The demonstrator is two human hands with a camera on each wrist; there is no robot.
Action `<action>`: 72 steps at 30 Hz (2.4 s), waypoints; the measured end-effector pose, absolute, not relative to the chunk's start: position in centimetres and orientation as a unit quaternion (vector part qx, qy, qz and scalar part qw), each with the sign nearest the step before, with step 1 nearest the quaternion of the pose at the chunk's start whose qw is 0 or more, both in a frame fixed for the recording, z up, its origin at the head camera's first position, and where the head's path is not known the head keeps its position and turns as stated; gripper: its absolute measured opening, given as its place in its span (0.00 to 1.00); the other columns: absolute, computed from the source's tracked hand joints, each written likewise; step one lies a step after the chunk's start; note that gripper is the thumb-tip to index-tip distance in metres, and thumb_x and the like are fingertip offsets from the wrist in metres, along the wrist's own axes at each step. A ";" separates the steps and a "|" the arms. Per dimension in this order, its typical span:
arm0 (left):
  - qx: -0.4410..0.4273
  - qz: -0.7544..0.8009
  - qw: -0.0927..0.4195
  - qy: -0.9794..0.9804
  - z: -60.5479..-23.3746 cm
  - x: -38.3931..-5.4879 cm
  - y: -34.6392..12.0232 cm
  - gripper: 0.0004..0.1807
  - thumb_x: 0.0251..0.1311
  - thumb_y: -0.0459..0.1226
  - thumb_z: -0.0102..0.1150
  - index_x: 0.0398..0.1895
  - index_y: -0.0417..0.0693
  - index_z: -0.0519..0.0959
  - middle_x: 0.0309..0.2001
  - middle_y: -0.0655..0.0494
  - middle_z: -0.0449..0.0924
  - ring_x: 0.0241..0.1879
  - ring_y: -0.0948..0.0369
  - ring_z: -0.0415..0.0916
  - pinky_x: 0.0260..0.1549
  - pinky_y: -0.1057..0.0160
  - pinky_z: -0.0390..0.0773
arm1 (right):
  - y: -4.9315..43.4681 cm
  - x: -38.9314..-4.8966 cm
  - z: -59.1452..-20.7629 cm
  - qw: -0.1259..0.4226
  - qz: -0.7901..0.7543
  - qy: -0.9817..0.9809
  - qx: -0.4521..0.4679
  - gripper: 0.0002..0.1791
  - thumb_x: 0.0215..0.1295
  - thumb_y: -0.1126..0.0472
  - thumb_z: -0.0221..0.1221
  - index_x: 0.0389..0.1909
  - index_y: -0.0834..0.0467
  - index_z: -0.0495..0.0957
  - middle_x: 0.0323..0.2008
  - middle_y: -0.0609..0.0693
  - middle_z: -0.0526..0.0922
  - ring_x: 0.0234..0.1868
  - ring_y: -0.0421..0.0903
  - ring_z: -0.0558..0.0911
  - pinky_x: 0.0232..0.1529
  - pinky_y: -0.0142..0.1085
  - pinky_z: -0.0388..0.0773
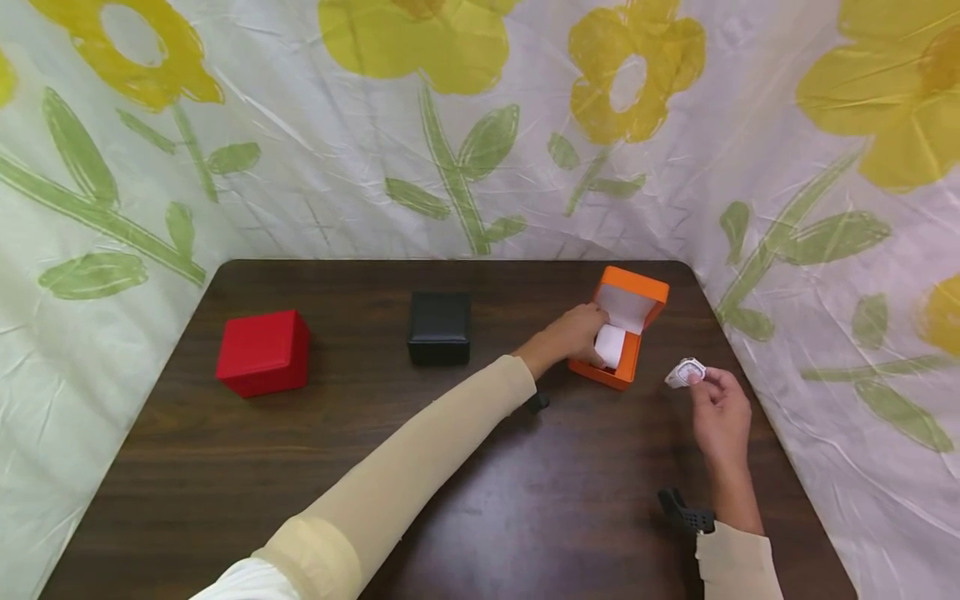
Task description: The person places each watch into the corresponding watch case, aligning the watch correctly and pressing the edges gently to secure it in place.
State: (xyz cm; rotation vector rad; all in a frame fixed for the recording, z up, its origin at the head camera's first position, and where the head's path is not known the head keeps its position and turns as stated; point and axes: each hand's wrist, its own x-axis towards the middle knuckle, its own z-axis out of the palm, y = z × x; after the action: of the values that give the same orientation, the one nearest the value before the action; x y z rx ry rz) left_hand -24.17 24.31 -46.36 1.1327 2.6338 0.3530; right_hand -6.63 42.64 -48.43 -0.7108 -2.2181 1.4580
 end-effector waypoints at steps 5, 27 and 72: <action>0.400 0.161 0.147 0.891 -46.5 -24.7 23.8 0.33 0.51 0.52 0.78 0.56 0.50 0.77 0.49 0.61 0.76 0.45 0.65 0.71 0.45 0.71 0.74 | 42.2 -6.6 -48.1 0.220 0.586 -0.744 -0.233 0.03 0.75 0.65 0.56 0.45 0.55 0.75 0.24 0.32 0.85 0.30 0.28 0.85 0.37 0.20 0.71; 0.402 0.416 0.202 0.791 -44.6 -24.3 18.4 0.46 0.47 0.40 0.82 0.69 0.46 0.68 0.54 0.53 0.78 0.48 0.62 0.79 0.41 0.76 0.77 | 39.5 -7.1 -46.5 0.265 0.686 -0.665 -0.127 0.08 0.69 0.77 0.57 0.46 0.68 0.78 0.37 0.49 0.87 0.26 0.40 0.86 0.32 0.28 0.84; 0.319 0.608 0.152 0.711 -42.2 -18.4 0.8 0.42 0.47 0.32 0.81 0.67 0.52 0.72 0.56 0.49 0.70 0.39 0.57 0.81 0.36 0.59 0.87 | 24.3 -12.5 -41.5 0.103 0.678 -0.718 0.118 0.11 0.73 0.72 0.56 0.52 0.75 0.74 0.44 0.52 0.82 0.34 0.46 0.83 0.38 0.35 0.86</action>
State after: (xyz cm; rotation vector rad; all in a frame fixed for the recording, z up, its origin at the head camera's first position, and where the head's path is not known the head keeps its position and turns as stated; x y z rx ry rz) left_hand -18.42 0.81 -42.24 0.9141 2.0395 1.7460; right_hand -12.46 24.32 -41.53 0.3488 -2.1203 2.0004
